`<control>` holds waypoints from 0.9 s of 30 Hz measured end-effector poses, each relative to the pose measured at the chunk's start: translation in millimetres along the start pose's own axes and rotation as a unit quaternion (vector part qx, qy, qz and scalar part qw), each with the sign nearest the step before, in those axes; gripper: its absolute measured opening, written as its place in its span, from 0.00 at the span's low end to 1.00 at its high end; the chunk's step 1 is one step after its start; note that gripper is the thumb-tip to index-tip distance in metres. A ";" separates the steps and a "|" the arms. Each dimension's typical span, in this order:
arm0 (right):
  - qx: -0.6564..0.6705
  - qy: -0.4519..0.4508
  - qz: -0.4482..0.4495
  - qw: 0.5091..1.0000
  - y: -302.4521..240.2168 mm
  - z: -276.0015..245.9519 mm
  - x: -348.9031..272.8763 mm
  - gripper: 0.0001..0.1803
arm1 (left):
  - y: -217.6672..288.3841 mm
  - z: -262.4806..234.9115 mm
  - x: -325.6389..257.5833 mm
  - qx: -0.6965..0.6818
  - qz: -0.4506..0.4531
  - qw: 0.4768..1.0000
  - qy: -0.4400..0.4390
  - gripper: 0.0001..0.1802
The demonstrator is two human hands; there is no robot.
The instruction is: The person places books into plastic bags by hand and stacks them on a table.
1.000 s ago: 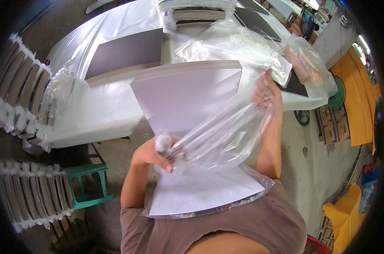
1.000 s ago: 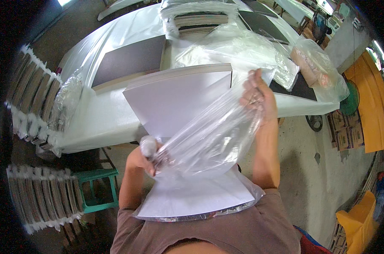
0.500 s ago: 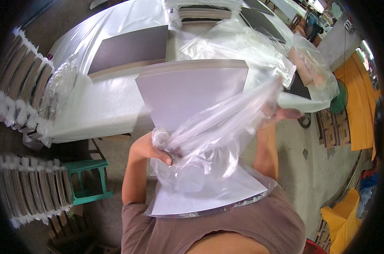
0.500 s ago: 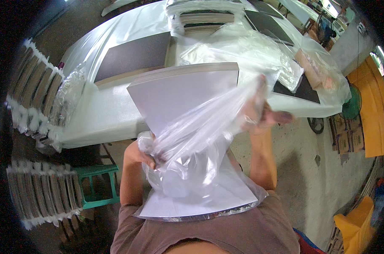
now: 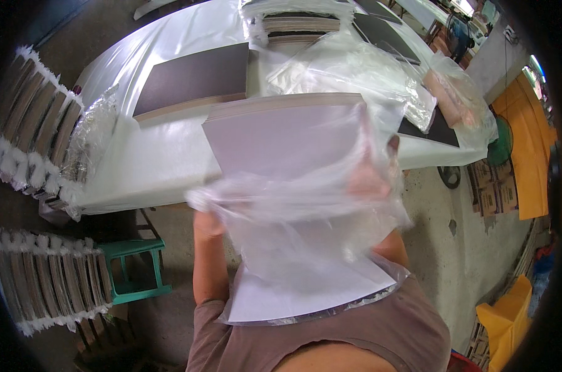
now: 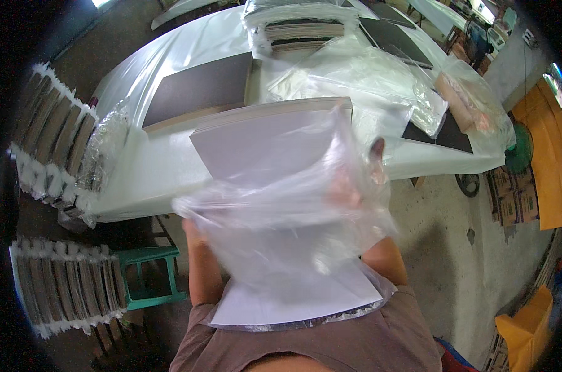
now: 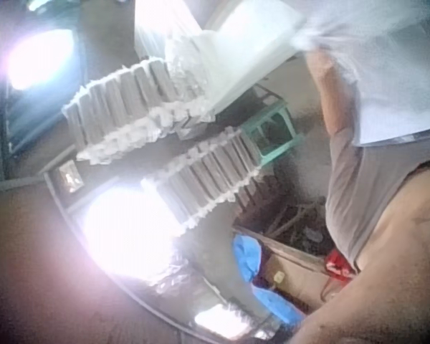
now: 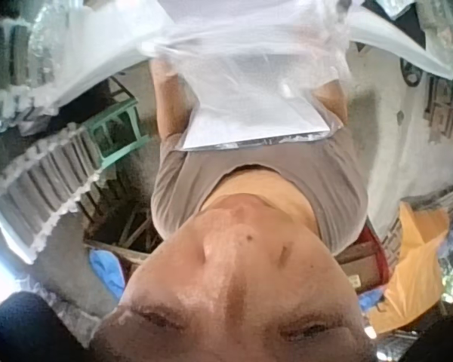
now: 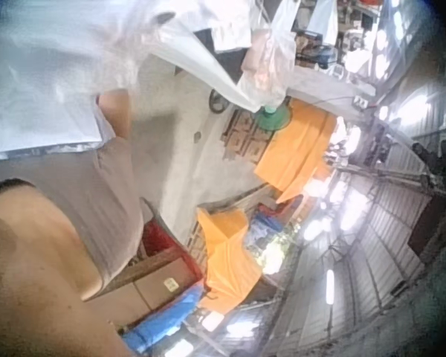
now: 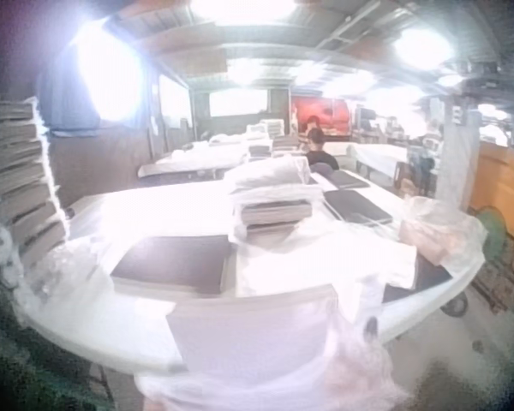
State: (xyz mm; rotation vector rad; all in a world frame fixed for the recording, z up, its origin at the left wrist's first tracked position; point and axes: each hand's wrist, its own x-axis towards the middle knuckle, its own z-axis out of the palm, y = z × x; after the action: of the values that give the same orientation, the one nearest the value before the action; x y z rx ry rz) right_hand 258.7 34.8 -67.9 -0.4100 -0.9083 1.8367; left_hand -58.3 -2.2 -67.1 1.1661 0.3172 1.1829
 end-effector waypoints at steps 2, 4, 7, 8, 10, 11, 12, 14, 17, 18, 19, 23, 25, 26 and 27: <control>-0.118 -0.069 0.054 0.989 7.0 7.7 -6.5 0.16 | -0.3 -10.0 -6.0 -0.155 0.083 0.973 0.150 0.22; -0.271 -0.158 0.112 0.943 8.9 19.9 -10.0 0.18 | -0.7 -18.4 -7.5 -0.255 0.130 0.945 0.159 0.23; -0.287 -0.079 0.104 0.949 -10.7 15.2 -14.9 0.20 | -0.8 -15.2 -11.6 -0.242 0.103 0.958 0.115 0.25; -0.181 -0.004 0.076 0.981 -17.1 5.7 -17.4 0.20 | 0.0 -15.0 -13.3 -0.185 0.069 0.975 0.103 0.26; 0.113 0.109 -0.015 0.988 -33.5 -1.4 -15.8 0.22 | 13.4 -17.4 -14.7 0.026 -0.002 0.997 0.066 0.29; 0.094 0.145 -0.026 0.985 -34.6 -2.8 -17.7 0.21 | 22.1 -20.3 -12.3 0.150 -0.036 0.987 0.051 0.30; 0.074 0.181 -0.036 0.980 -34.5 -3.7 -20.0 0.21 | 30.2 -19.9 -7.0 0.259 -0.063 0.960 0.084 0.31; -0.097 0.135 -0.039 0.985 -35.8 -2.4 -15.8 0.20 | 48.8 -10.8 13.6 0.417 -0.132 0.877 0.201 0.31; -0.464 0.111 -0.037 0.878 -42.4 31.6 6.1 0.16 | 45.5 8.8 42.0 0.571 0.071 0.741 0.346 0.32; -0.518 0.174 -0.099 0.831 -38.9 33.0 14.1 0.18 | 43.1 14.3 51.1 0.629 0.152 0.670 0.364 0.34; -0.566 0.235 -0.161 0.774 -37.6 30.7 24.1 0.21 | 41.1 20.5 57.7 0.649 0.144 0.646 0.375 0.37; -0.585 0.340 -0.355 0.646 -41.7 57.4 52.4 0.29 | 29.6 12.8 61.0 0.725 0.180 0.564 0.353 0.36; -0.643 0.329 -0.329 0.608 -42.6 46.4 49.7 0.30 | 22.6 11.3 54.6 0.677 0.281 0.592 0.335 0.27; -0.670 0.323 -0.314 0.590 -41.1 41.4 48.2 0.31 | 15.3 6.8 48.1 0.651 0.328 0.603 0.325 0.22; -0.665 0.330 -0.342 0.576 -38.9 41.9 44.7 0.29 | 5.3 -5.3 36.6 0.617 0.348 0.638 0.301 0.15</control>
State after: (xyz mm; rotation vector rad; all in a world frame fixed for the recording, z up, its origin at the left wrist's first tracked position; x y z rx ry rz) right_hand 237.2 66.1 -6.0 -1.3041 -1.4484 -0.0931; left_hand -50.0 31.0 -52.0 2.1461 1.4748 2.1594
